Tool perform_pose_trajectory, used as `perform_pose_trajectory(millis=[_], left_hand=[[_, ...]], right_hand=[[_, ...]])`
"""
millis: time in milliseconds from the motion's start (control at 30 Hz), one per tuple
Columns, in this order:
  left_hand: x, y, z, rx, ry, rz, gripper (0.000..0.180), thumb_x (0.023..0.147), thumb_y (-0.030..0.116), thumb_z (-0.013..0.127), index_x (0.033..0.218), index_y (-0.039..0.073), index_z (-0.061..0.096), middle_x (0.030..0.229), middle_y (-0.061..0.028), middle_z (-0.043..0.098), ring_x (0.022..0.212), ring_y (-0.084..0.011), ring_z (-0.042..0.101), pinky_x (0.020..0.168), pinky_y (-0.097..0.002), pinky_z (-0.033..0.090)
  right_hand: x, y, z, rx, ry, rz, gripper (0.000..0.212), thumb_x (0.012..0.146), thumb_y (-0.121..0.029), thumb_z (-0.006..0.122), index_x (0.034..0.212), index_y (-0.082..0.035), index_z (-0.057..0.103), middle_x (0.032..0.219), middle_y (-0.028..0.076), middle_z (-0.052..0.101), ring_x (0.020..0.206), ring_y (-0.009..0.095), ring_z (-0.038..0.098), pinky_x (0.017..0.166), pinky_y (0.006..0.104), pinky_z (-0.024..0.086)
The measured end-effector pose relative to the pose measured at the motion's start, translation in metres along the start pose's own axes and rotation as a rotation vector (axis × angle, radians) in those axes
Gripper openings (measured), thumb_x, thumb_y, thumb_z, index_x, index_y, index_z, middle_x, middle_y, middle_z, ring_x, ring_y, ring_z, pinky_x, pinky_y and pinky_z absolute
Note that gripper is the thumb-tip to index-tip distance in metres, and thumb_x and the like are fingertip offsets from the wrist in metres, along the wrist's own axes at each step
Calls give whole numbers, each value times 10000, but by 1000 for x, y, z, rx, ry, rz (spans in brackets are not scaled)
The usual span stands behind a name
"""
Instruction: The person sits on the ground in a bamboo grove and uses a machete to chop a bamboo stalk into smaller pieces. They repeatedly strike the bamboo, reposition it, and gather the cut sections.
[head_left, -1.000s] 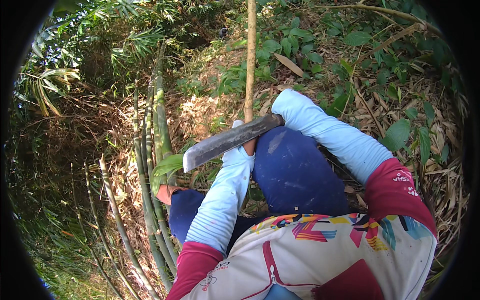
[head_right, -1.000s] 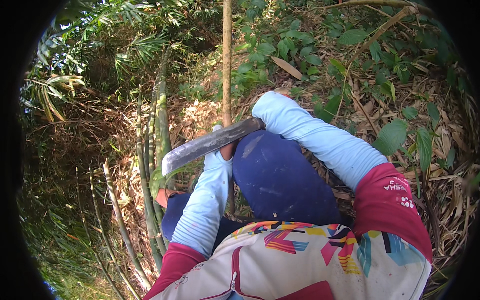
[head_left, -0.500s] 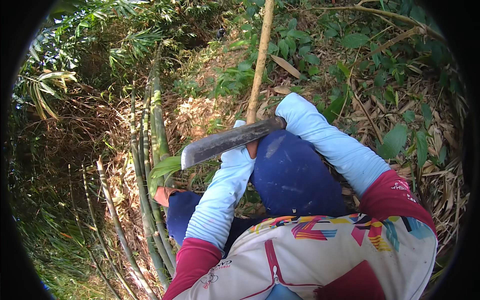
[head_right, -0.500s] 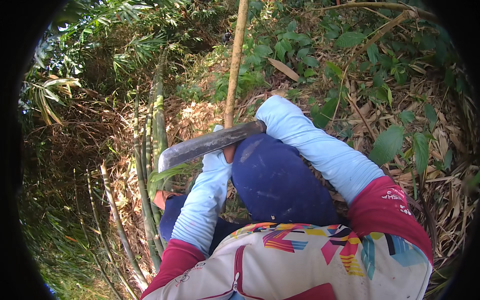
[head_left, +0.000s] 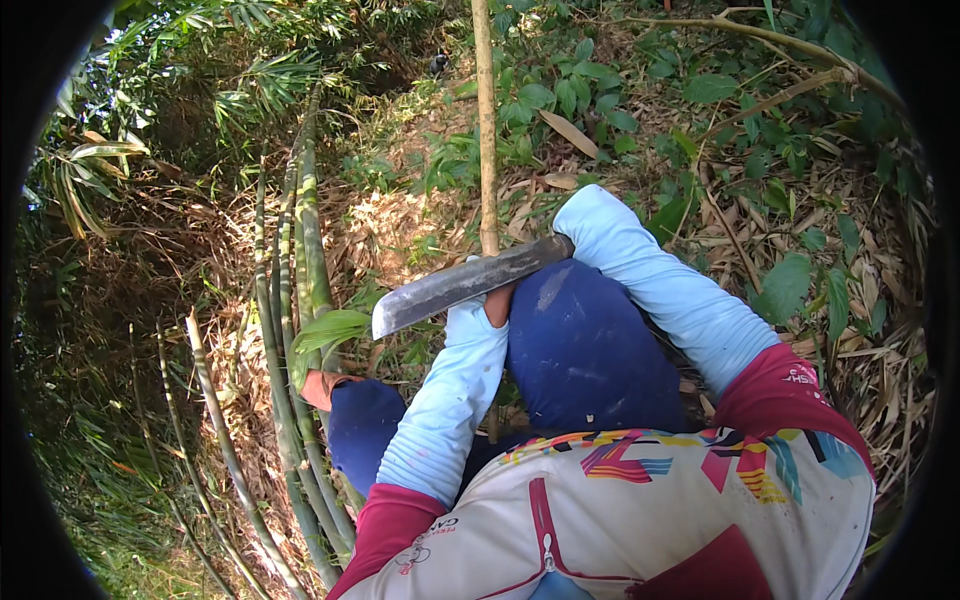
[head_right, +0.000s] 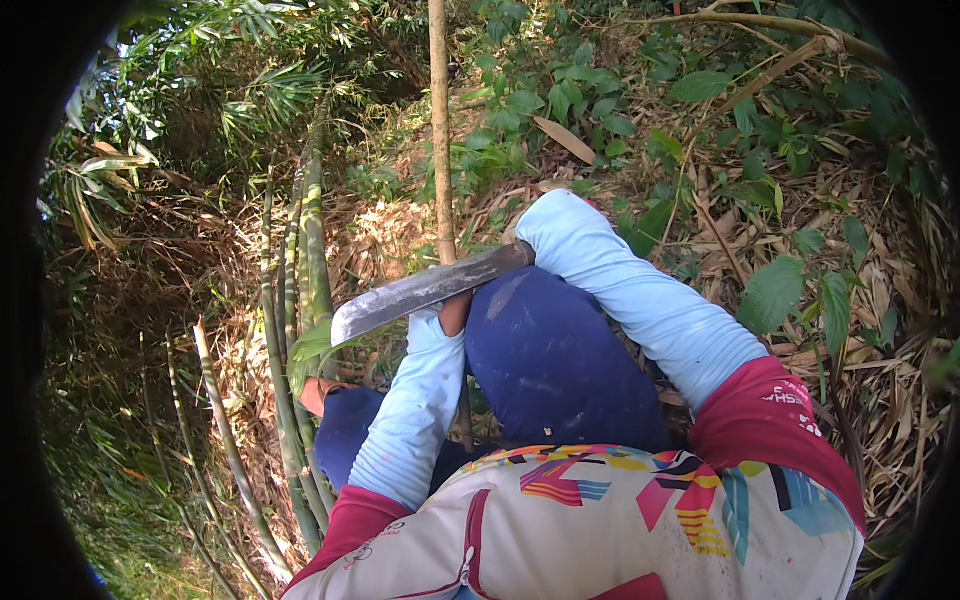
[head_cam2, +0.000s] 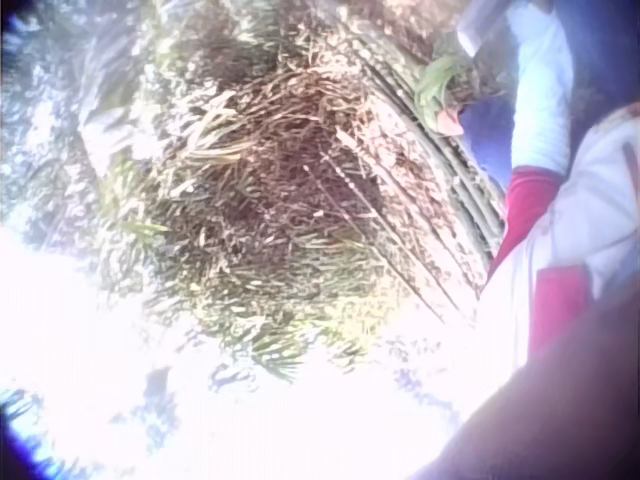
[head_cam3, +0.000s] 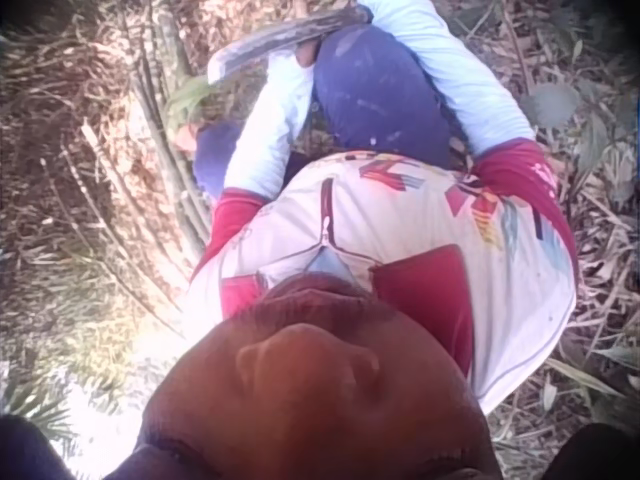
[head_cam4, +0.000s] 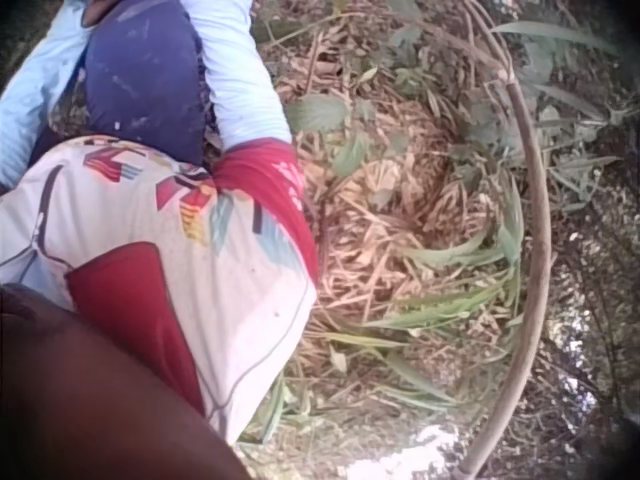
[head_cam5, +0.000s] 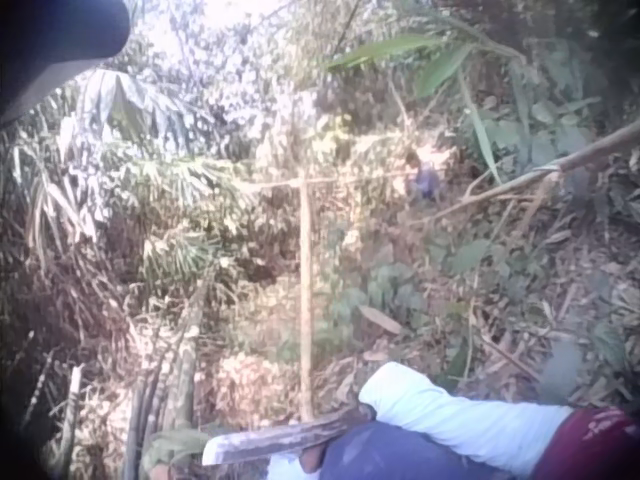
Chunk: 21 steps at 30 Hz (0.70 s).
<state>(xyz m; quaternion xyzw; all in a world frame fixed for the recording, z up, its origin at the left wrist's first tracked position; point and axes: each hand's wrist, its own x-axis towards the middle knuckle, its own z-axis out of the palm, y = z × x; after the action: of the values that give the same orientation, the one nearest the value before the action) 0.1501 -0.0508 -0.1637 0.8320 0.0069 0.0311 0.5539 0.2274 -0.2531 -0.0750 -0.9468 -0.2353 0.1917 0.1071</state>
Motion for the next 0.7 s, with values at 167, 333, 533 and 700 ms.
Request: perform_pose_trajectory(millis=[167, 333, 533, 700], left_hand=[[-3, -32, 1, -190, -1, -35, 314, 894, 311, 668, 990, 19, 602, 897, -135, 646, 839, -242, 631, 729, -358, 489], [-6, -48, 6, -575, 97, -157, 245, 923, 266, 640, 996, 43, 570, 834, -63, 606, 759, -175, 587, 652, -293, 480], [-22, 36, -27, -658, -205, -341, 233, 943, 295, 607, 879, 82, 535, 669, -27, 513, 505, -96, 454, 448, -236, 361], [-12, 52, -52, -740, -461, -522, 411, 941, 431, 566, 714, 99, 479, 544, -5, 414, 447, -104, 406, 409, -253, 310]], right_hand=[[-4, -10, -7, -22, 15, -39, 289, 619, -253, 756, 875, -121, 729, 863, 159, 677, 840, 340, 666, 750, 388, 532], [1, -1, 6, -25, 123, -80, 224, 620, -220, 749, 800, -96, 703, 789, 161, 658, 785, 350, 656, 695, 390, 524], [-13, 2, -13, -71, 7, -265, 166, 615, -102, 738, 756, -62, 658, 737, 162, 639, 740, 356, 641, 655, 389, 515], [-5, 5, 2, 117, -22, -155, 188, 613, -58, 733, 783, -76, 655, 725, 159, 633, 732, 355, 640, 645, 390, 513]])
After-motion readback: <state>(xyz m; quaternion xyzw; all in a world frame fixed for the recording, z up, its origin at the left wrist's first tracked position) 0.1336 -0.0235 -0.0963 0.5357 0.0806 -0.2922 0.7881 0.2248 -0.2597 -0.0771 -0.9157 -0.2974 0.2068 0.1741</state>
